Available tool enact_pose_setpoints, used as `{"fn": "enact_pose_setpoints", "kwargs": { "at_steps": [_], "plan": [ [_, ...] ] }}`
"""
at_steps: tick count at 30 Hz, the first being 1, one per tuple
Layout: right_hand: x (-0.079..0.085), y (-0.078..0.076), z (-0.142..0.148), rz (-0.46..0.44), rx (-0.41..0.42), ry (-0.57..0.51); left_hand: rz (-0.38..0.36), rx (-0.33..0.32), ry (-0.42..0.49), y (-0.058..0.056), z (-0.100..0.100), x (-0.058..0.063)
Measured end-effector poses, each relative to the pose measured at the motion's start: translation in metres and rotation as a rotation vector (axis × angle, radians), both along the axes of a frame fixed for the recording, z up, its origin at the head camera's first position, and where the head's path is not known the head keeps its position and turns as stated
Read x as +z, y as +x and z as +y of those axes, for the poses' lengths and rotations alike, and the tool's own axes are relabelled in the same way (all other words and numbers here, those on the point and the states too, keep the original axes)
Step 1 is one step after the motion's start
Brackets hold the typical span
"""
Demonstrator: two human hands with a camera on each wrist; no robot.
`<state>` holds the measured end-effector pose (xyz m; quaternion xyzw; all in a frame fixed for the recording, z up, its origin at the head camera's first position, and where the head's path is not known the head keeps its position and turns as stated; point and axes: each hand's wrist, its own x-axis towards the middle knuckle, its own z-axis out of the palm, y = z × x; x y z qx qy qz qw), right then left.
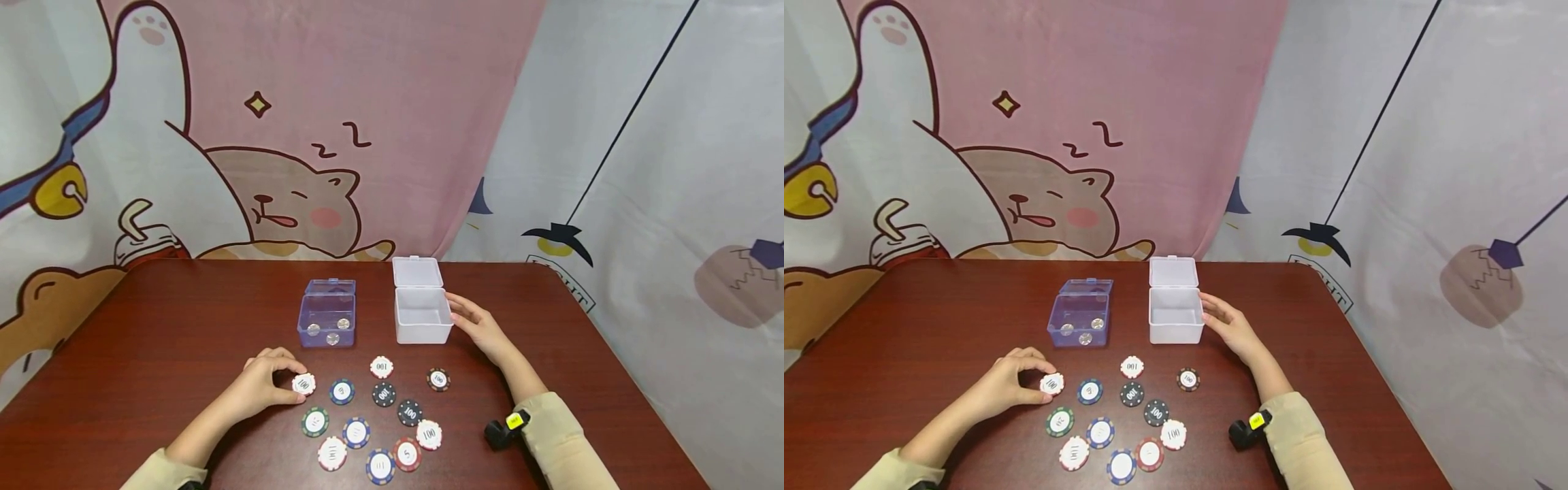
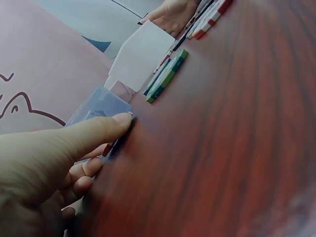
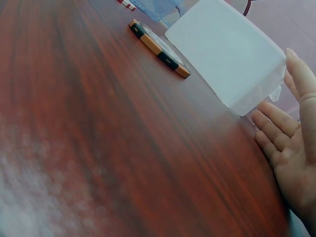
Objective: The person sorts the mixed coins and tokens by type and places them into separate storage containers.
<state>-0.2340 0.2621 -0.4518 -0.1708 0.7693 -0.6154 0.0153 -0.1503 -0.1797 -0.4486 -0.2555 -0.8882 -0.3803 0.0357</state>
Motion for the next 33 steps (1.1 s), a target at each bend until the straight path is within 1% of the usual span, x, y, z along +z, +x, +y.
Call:
{"fn": "enact_pose_setpoints", "kwargs": {
  "at_steps": [7, 13, 17, 25, 33],
  "plan": [
    [-0.001, -0.001, 0.000, 0.011, -0.003, 0.008, 0.038, -0.002, 0.078, -0.001, -0.002, 0.000],
    [-0.002, -0.001, 0.001, 0.026, 0.000, 0.009, 0.068, 0.010, 0.097, -0.002, -0.003, 0.000],
    [-0.001, -0.001, 0.001, 0.013, 0.005, 0.010, 0.072, 0.021, 0.108, -0.001, -0.001, 0.004],
    [0.001, -0.001, 0.000, 0.012, 0.000, 0.010, 0.084, 0.031, 0.171, 0.001, 0.005, 0.016],
    [0.001, 0.000, 0.000, 0.020, 0.010, 0.004, 0.115, 0.030, 0.166, -0.001, 0.019, 0.023]
  ]
}}
